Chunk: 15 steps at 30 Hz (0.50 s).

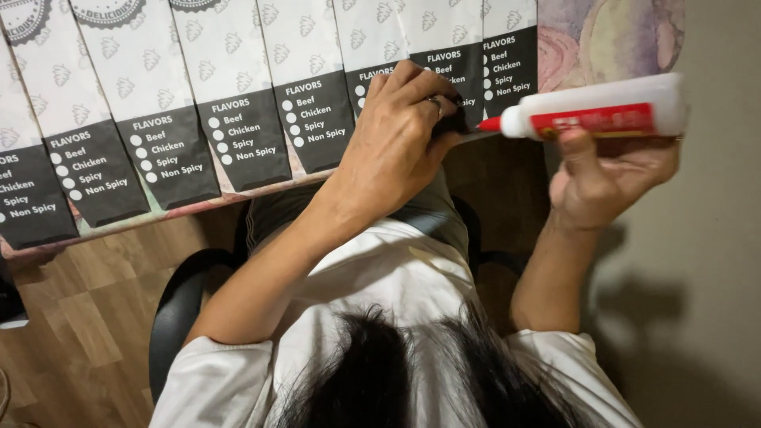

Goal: Folding the bottom flaps of paper food wrappers and applying glue to seal them.

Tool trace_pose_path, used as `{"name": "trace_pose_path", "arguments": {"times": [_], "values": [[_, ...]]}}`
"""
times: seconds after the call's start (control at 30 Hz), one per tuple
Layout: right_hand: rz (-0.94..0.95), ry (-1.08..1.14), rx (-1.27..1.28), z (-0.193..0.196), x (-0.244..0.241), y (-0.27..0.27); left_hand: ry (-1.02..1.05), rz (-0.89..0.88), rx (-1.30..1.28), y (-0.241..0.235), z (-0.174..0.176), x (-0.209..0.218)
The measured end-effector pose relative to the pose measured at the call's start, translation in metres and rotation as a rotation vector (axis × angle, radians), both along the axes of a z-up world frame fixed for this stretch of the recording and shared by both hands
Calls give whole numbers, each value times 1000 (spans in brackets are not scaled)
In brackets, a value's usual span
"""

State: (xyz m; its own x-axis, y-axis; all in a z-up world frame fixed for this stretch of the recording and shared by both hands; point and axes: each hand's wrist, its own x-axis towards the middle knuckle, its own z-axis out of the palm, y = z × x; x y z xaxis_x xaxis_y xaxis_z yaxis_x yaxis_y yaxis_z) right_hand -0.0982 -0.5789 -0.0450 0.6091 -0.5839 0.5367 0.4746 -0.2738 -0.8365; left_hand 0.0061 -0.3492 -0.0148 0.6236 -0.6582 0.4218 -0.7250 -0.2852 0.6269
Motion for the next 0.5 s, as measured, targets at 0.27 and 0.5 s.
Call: {"name": "trace_pose_path", "arguments": {"times": [0.27, 0.5], "values": [[-27, 30, 31, 8, 5, 22, 26, 84, -75, -8, -4, -3], [134, 8, 41, -6, 5, 31, 16, 72, -57, -4, 2, -3]]}}
